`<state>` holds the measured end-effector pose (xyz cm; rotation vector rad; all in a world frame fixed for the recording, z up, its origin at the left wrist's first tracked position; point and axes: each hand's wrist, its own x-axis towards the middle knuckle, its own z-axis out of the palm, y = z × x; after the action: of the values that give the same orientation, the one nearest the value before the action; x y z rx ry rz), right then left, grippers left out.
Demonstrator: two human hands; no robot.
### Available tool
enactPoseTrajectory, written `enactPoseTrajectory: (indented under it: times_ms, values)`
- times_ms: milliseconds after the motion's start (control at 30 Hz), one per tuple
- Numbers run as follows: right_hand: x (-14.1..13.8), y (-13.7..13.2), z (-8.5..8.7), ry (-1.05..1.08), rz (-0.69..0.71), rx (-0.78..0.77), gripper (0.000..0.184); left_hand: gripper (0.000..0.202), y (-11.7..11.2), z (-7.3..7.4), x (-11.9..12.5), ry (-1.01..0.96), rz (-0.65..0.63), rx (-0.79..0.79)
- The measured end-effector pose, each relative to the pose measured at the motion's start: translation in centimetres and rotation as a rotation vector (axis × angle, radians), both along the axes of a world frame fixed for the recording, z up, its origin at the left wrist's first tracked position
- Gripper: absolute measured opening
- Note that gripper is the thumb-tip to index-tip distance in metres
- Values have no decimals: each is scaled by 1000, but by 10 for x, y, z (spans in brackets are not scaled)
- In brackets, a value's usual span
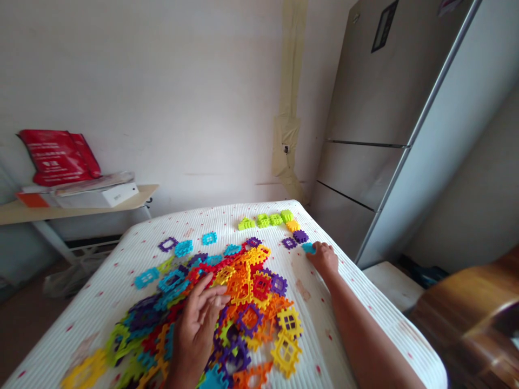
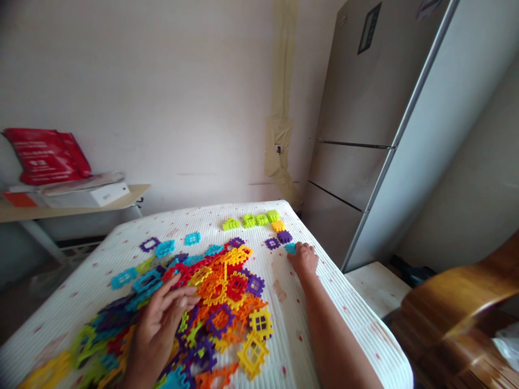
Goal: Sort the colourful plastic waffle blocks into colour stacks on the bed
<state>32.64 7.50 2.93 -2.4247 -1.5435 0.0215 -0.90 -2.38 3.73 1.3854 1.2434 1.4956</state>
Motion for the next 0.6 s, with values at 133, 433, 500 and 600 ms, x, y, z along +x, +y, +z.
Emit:
enactPoseTrajectory:
  times_ms: [133, 433, 500, 600]
  values:
    - [-3, -1, 1, -12, -1, -11, 32, 53, -1, -1, 0, -6, 4, 12]
    - [-9, -3, 1, -65, -16, 1, 31, 52, -2, 3, 3, 15, -4, 27]
    - [-11, -3, 2, -73, -14, -4, 31, 51, -2, 2, 3, 11, -9, 22]
    - [-12, -4, 2, -75, -12, -13, 33, 49, -2, 0, 2, 12, -22, 26]
